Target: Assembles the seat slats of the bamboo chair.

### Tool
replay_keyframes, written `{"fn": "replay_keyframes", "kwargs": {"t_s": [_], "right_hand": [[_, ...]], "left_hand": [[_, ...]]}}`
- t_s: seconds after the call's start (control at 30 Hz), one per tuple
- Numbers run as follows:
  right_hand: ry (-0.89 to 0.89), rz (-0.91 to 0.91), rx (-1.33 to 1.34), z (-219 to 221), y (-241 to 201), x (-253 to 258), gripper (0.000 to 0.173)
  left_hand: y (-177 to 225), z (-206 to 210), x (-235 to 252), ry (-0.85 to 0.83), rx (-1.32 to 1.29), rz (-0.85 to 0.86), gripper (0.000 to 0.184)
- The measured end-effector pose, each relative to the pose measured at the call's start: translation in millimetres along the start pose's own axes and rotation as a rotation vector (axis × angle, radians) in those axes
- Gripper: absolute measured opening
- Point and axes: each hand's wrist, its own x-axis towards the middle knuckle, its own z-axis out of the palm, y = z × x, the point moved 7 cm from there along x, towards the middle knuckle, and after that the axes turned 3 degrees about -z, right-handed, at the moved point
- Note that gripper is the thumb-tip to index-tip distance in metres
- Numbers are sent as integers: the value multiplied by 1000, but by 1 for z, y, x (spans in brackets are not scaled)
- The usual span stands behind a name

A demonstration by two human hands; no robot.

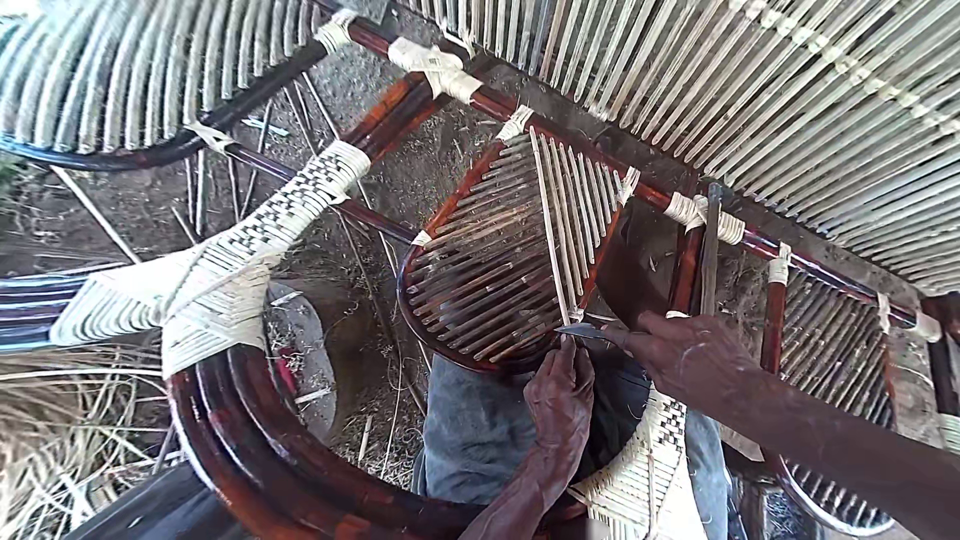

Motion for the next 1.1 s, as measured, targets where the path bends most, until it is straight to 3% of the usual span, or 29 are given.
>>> {"fn": "replay_keyframes", "kwargs": {"t_s": [0.07, 0.13, 0.2, 0.27, 0.33, 0.43, 0.73, 0.97, 1.1], "right_hand": [[6, -1, 50, 1, 3, -3, 43], [3, -1, 107, -2, 9, -3, 38], [31, -10, 185, -10, 12, -3, 34], [38, -6, 219, -21, 11, -1, 30], [-9, 10, 213, -27, 12, 3, 30], [-67, 39, 220, -16, 14, 5, 31], [-56, 87, 223, -6, 10, -1, 32], [223, 95, 135, -7, -6, -8, 33], [291, 131, 121, -2, -13, -12, 33]], "left_hand": [[-3, -1, -1, -76, -92, -125, 23], [-10, -2, 5, -260, -335, -439, 29], [-9, -1, 12, -367, -738, -794, 30], [2, -1, 25, -419, -1058, -1057, 14], [9, 4, 34, -510, -1178, -1176, 2], [9, 13, 32, -529, -1128, -1135, 11], [-14, 30, 23, -436, -652, -711, 30], [-16, 24, 26, -392, -437, -549, 38], [-11, 20, 26, -364, -384, -500, 38]]}}
